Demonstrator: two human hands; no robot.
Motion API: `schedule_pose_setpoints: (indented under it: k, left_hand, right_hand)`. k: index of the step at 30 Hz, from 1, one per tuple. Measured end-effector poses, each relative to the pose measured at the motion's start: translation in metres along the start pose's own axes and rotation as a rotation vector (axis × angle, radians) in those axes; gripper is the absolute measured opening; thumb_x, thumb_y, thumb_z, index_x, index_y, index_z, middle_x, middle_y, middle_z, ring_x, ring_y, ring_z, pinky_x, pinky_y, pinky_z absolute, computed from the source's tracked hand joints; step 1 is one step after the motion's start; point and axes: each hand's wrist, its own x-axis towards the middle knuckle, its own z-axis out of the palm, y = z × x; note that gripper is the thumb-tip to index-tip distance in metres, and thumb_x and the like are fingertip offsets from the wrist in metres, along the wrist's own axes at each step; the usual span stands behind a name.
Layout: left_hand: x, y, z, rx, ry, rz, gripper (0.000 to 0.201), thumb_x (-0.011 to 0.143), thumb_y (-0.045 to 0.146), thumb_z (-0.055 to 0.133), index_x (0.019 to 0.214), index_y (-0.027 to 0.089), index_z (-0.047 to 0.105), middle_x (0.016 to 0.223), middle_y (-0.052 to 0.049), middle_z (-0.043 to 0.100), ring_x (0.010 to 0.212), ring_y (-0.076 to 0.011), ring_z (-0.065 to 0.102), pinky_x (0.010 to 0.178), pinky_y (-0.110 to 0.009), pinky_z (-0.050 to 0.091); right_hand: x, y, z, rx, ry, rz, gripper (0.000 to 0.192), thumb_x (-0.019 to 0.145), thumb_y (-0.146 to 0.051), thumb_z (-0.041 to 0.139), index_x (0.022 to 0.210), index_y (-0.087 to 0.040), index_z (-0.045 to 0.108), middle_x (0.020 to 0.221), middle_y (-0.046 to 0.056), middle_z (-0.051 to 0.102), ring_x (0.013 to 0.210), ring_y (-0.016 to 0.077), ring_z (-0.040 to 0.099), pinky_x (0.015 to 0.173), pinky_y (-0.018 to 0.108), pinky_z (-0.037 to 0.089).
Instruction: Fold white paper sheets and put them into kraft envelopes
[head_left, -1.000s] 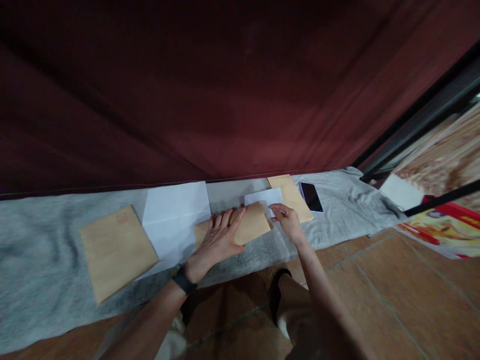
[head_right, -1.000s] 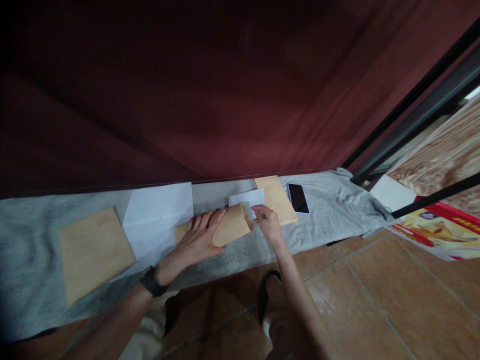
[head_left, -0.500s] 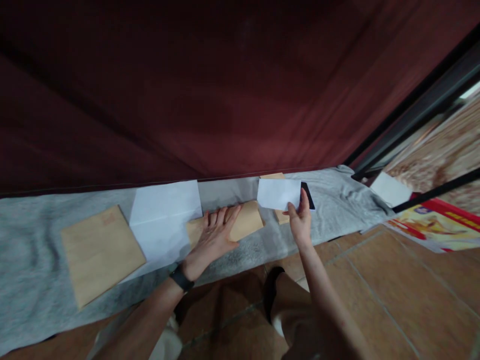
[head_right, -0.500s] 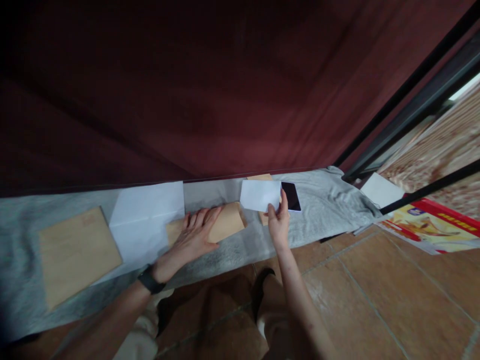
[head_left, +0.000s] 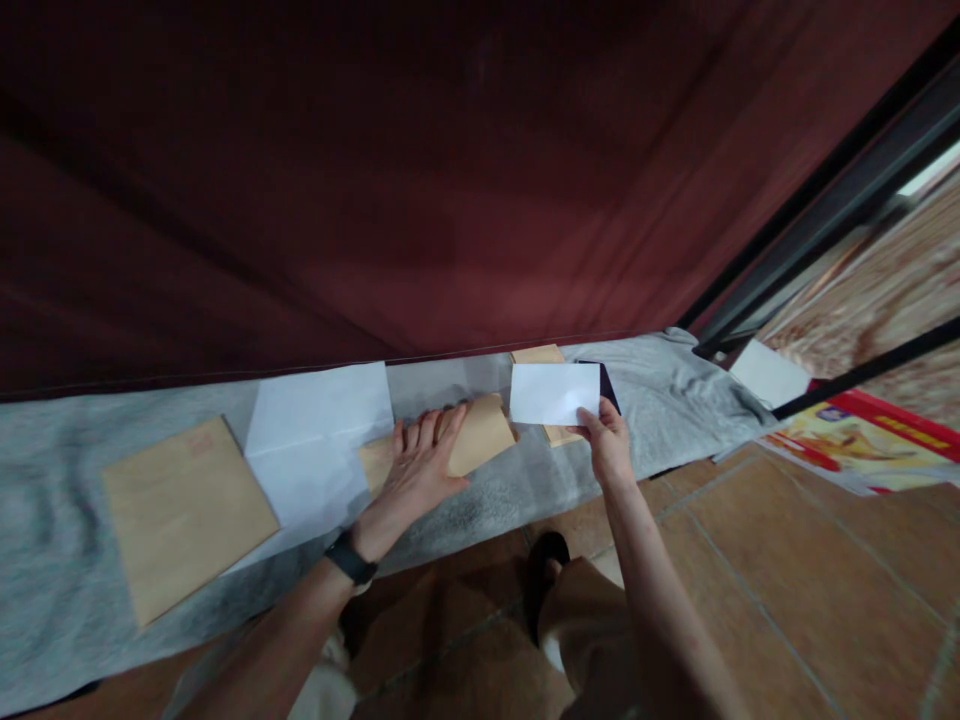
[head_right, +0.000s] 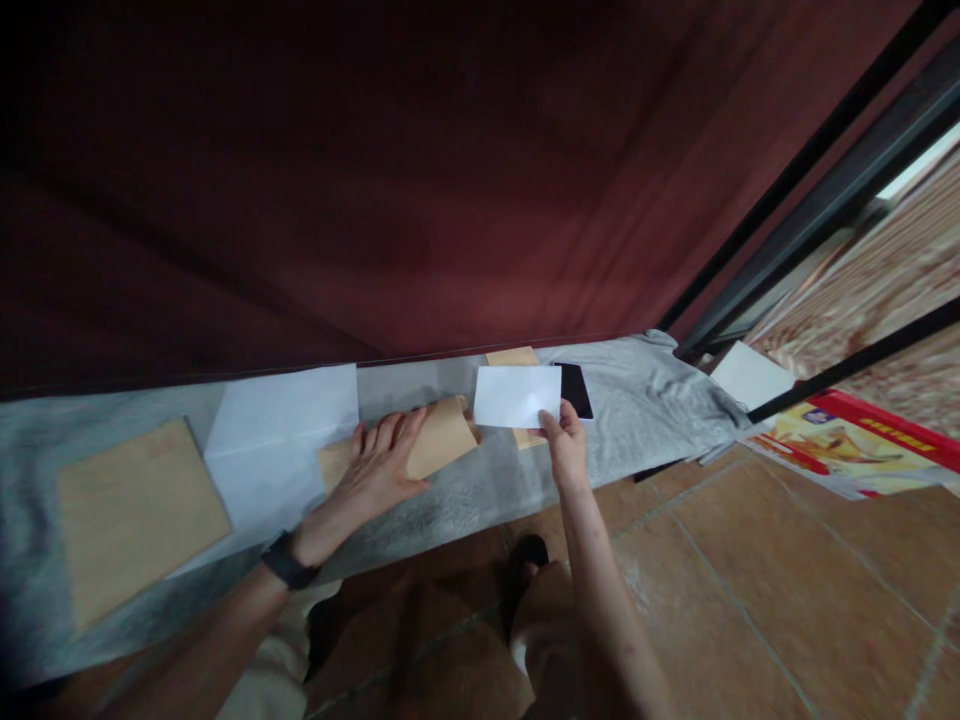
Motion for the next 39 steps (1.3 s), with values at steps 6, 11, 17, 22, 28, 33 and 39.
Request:
schedule_pose_setpoints:
  k: [6,11,17,22,28,33,39]
  left_hand:
    - [0.001,-0.003,-0.002,0.008,0.021,-0.009,0.111,0.072,0.040,0.078,0.159,0.028,0.010,0.147,-0.017,0.042,0.134,-0.0370,0.042,0.117,-0.062,0.018]
    - [0.001,-0.005,-0.001,0.014,0.018,-0.006,0.112,0.072,0.040,0.079,0.159,0.027,0.010,0.148,-0.017,0.041,0.134,-0.0368,0.041,0.118,-0.062,0.017]
    - [-0.001,-0.005,0.002,0.013,0.013,0.010,0.110,0.073,0.041,0.077,0.159,0.029,0.010,0.150,-0.016,0.040,0.136,-0.0369,0.041,0.118,-0.061,0.017]
    - [-0.002,-0.005,0.002,0.043,0.019,0.029,0.111,0.073,0.040,0.077,0.159,0.029,0.008,0.151,-0.016,0.040,0.136,-0.0363,0.041,0.119,-0.061,0.015]
    - [-0.003,-0.003,-0.002,0.083,0.006,0.073,0.109,0.074,0.037,0.077,0.160,0.029,0.010,0.153,-0.017,0.040,0.142,-0.0377,0.035,0.119,-0.061,0.013]
    - [-0.003,-0.002,-0.003,0.080,-0.002,0.067,0.108,0.074,0.037,0.076,0.160,0.029,0.011,0.154,-0.017,0.040,0.143,-0.0379,0.035,0.119,-0.061,0.014]
    - [-0.002,-0.005,-0.001,0.070,-0.017,0.071,0.108,0.074,0.037,0.076,0.160,0.028,0.010,0.154,-0.017,0.040,0.143,-0.0371,0.035,0.119,-0.062,0.014]
  right_hand:
    - [-0.001,0.000,0.001,0.069,-0.133,0.116,0.035,0.069,-0.043,0.074,0.097,-0.024,0.065,0.100,0.003,0.071,0.088,0.0216,0.065,0.069,0.031,0.059]
    - [0.001,-0.001,-0.004,0.073,-0.172,0.166,0.039,0.068,-0.043,0.075,0.101,-0.024,0.067,0.102,0.003,0.073,0.086,0.0217,0.066,0.068,0.031,0.059]
    - [0.005,-0.004,-0.015,0.027,-0.285,0.186,0.041,0.068,-0.043,0.075,0.103,-0.023,0.068,0.102,0.004,0.074,0.086,0.0224,0.066,0.068,0.032,0.057]
    - [0.006,-0.008,-0.022,-0.070,-0.377,0.213,0.035,0.067,-0.041,0.073,0.097,-0.023,0.069,0.093,0.002,0.074,0.081,0.0211,0.066,0.065,0.029,0.053]
    - [0.006,-0.012,-0.025,-0.120,-0.409,0.217,0.028,0.065,-0.037,0.072,0.088,-0.022,0.070,0.080,0.000,0.072,0.070,0.0171,0.061,0.058,0.025,0.048]
    - [0.008,-0.012,-0.029,-0.162,-0.443,0.206,0.024,0.064,-0.037,0.071,0.080,-0.020,0.067,0.074,-0.001,0.068,0.064,0.0149,0.056,0.057,0.025,0.046]
    - [0.010,-0.011,-0.034,-0.155,-0.471,0.212,0.025,0.064,-0.037,0.071,0.082,-0.021,0.069,0.076,-0.001,0.068,0.065,0.0146,0.055,0.057,0.024,0.044]
